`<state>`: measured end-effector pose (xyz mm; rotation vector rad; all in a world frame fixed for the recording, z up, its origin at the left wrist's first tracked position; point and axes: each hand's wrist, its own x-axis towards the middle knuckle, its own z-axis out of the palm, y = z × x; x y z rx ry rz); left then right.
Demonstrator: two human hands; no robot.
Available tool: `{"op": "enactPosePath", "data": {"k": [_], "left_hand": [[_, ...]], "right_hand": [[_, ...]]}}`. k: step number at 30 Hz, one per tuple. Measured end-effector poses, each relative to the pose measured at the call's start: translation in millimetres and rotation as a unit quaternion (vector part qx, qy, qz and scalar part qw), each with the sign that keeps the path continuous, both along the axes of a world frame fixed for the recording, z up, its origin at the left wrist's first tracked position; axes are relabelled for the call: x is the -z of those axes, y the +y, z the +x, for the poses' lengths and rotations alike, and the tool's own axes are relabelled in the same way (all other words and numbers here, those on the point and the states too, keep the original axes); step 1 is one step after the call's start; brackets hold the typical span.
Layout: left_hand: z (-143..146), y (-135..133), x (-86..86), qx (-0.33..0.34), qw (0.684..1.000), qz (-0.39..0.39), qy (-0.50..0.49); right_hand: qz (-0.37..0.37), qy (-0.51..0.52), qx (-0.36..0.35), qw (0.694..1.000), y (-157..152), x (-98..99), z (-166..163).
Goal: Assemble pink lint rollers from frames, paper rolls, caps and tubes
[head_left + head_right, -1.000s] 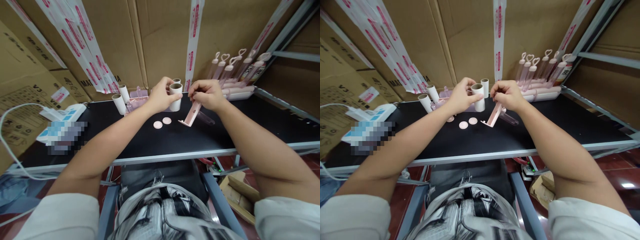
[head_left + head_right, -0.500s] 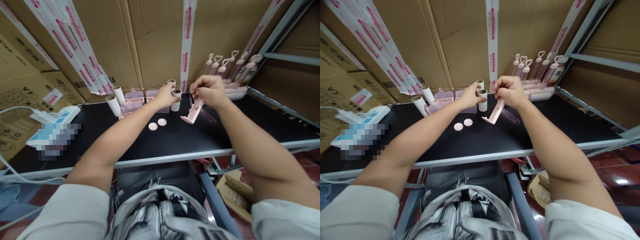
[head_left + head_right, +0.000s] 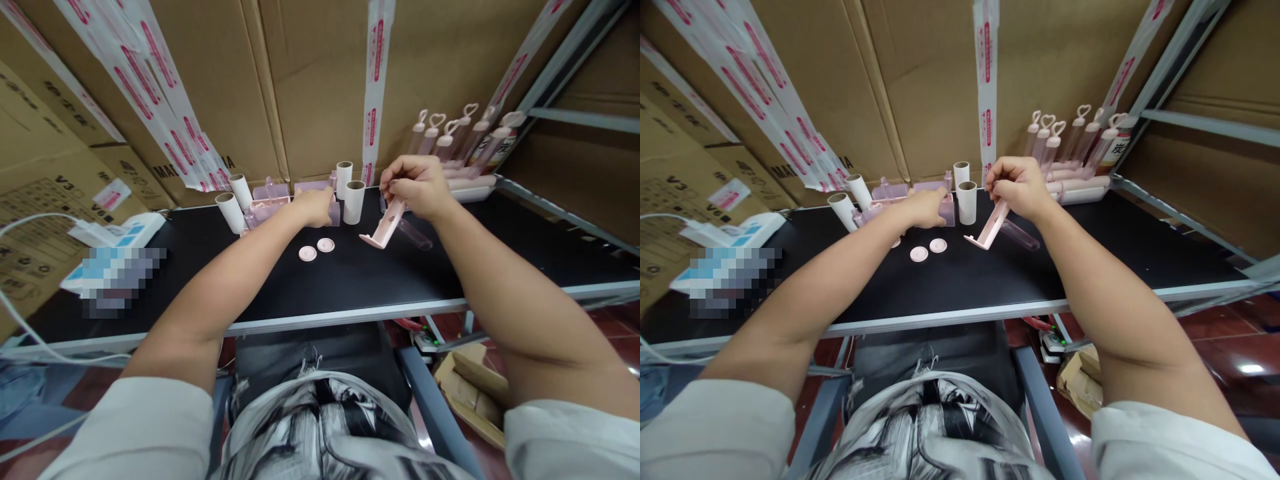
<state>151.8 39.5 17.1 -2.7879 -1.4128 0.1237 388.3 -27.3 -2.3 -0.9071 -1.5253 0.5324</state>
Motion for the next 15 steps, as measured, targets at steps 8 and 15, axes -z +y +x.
{"op": "enactPosePath", "data": {"k": [8, 15], "left_hand": [[-5, 1, -2.8, -0.008, 1.0, -0.014, 0.003], [-9, 1, -11.7, 0.007, 1.0, 0.002, -0.008]], "right_hand": [[-0.002, -0.001, 0.002, 1.0, 2, 2.1, 1], [0.003, -0.01, 0.013, 1.0, 2, 2.2, 0]]}}
